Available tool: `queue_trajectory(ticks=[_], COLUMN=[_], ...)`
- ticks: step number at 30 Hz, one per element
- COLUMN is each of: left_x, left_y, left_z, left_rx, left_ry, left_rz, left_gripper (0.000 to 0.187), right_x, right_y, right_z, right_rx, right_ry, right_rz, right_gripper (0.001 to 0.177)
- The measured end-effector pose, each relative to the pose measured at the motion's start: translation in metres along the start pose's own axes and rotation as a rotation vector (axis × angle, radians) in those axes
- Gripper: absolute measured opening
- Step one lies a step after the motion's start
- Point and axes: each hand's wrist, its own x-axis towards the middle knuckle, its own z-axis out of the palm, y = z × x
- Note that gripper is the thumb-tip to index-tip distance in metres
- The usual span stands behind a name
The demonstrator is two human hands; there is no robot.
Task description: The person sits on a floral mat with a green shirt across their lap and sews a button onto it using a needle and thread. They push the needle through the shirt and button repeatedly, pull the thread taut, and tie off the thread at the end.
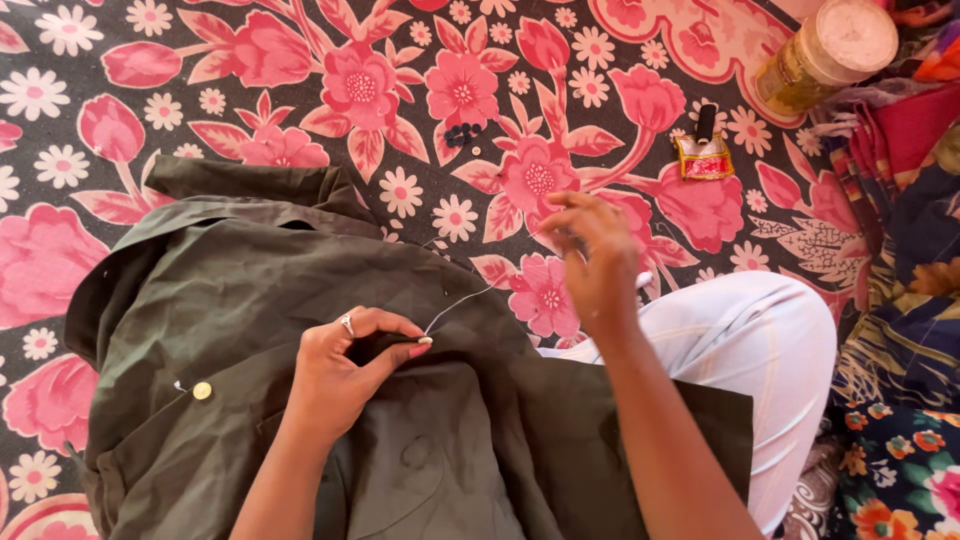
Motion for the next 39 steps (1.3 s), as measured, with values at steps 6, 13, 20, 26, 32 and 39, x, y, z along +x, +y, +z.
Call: queue_trajectory(ticks=[6,13,20,26,32,39], left_x=[0.006,0.011,0.014,0.015,0.015,0.01], left_y=[-0.008,-0.008,-0.008,-0.009,-0.011,-0.011], left_z=[0.003,0.001,-0.001,-0.003,-0.003,-0.003], left_rx=[-0.108,-0.144,-0.094,-0.099,-0.212,-0.196], left_ry=[-0.132,-0.197,-0.188,-0.176,-0.186,-0.191], left_rz=[-0.081,-0.148,-0.204,-0.26,-0.235,-0.019], left_gripper=[0.017,0.021,0.023,0.023,0.023,0.016], right_x=[-0.011,-0.03,-0.039,-0.041,-0.043,-0.05], right_y=[-0.031,-0.036,-0.024,-0.022,-0.022,-0.024], right_z=[0.024,0.053,0.062,0.064,0.067,0.078], right_rx=[0.589,0.909,1.068,1.114,1.14,1.23], right_ry=[-0.485,-0.704,-0.783,-0.782,-0.771,-0.735], right_rz=[0.402,0.412,0.459,0.474,0.454,0.536], right_gripper=[0.032,0.035,0.037,0.034,0.03,0.03])
